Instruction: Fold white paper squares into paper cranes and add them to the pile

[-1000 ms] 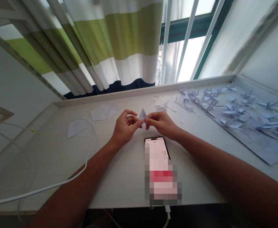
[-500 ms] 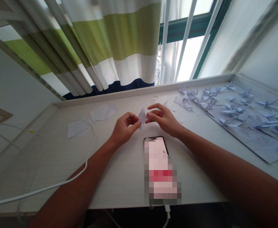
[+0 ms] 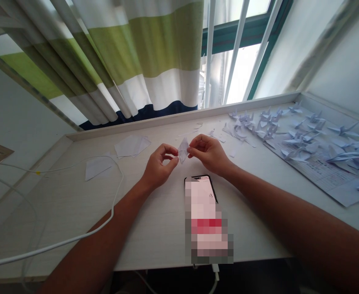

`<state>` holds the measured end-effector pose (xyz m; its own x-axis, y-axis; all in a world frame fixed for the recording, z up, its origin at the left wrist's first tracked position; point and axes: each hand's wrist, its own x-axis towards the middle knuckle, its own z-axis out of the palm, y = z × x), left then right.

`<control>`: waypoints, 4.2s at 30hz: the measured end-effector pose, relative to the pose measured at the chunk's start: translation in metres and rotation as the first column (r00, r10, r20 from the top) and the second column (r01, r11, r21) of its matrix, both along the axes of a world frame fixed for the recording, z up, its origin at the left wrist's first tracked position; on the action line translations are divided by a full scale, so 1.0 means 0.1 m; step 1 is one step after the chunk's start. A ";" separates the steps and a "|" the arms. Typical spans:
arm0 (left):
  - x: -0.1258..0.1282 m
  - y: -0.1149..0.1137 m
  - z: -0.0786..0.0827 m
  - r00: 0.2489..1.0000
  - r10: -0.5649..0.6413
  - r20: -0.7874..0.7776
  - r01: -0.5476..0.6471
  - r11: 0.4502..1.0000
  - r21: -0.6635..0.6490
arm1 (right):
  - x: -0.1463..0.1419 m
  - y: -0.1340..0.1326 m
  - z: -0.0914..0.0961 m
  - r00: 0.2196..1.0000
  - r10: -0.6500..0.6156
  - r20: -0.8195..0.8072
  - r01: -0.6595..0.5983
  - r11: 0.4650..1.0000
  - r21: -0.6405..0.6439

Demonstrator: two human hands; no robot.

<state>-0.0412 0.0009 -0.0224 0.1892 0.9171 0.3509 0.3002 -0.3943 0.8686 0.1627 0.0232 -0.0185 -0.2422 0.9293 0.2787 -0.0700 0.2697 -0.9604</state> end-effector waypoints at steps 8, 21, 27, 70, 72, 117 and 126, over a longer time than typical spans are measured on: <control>0.05 -0.06 0.07 0.926 0.097 -0.365 0.035 0.940 0.338 | -0.01 0.00 -0.04 0.994 -0.038 0.105 0.038 0.999 0.008; 0.18 -0.04 0.07 0.937 0.076 0.341 0.039 0.947 -0.320 | 0.06 0.00 0.07 0.946 0.021 0.324 -0.075 0.985 0.154; 0.18 -0.08 0.15 0.937 0.097 0.335 0.007 0.955 -0.296 | 0.02 -0.07 0.10 0.978 0.044 0.203 -0.073 0.988 0.137; 0.02 -0.07 0.11 0.988 -0.019 0.154 0.012 0.999 0.045 | -0.01 -0.16 0.14 0.993 -0.012 0.121 -0.025 0.953 0.303; 0.00 -0.08 0.10 0.994 0.000 0.110 -0.012 0.994 0.109 | -0.01 -0.17 0.15 0.992 -0.028 0.123 -0.006 0.963 0.268; 0.09 -0.11 0.14 0.948 0.012 0.319 0.011 0.997 -0.071 | -0.04 -0.19 0.18 0.964 -0.118 0.236 0.025 0.931 0.364; 0.07 -0.09 0.12 0.955 -0.016 0.295 0.057 0.990 -0.130 | -0.03 -0.17 0.18 0.968 -0.092 0.232 0.007 0.939 0.343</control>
<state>-0.0341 -0.0079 -0.0099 0.1314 0.9542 0.2689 0.0124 -0.2728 0.9620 0.1595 0.0058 -0.0003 -0.2974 0.8032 0.5162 0.1732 0.5771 -0.7981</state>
